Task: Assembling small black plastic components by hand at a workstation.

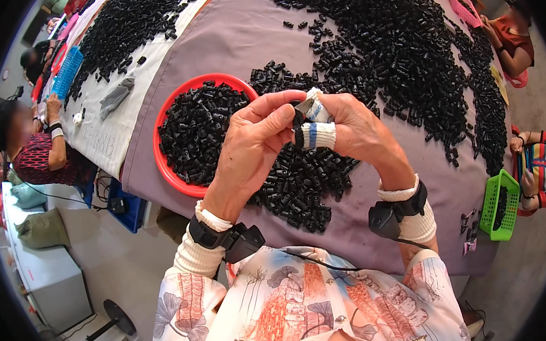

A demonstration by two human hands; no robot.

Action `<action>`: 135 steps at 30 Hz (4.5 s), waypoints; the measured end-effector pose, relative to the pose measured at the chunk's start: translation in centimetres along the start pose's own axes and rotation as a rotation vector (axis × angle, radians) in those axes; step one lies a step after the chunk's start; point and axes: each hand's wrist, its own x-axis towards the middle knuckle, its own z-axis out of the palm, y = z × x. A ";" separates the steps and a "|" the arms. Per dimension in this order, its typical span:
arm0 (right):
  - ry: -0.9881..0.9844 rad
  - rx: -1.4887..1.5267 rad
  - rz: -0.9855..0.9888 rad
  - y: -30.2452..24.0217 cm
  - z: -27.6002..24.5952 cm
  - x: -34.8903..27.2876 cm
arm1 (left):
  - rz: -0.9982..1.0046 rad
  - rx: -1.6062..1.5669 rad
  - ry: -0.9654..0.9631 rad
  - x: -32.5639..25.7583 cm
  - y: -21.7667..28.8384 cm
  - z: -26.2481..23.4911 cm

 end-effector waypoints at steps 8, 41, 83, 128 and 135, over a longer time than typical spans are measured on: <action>-0.012 -0.037 0.011 -0.5 0.2 -0.2 | -0.020 0.015 0.089 0.2 -0.4 0.2; -0.058 0.025 0.158 -1.3 0.0 0.1 | -0.037 -0.142 0.061 0.1 -0.7 0.2; 0.016 0.209 0.223 -0.1 1.8 -0.6 | 0.036 -0.102 0.104 -2.3 0.4 -2.8; 0.144 0.202 0.308 4.3 -1.1 -3.3 | 0.100 1.030 0.459 -5.9 1.6 -8.4; 0.138 0.247 0.386 5.4 -1.0 -4.7 | -0.023 1.214 0.420 -7.7 0.7 -9.7</action>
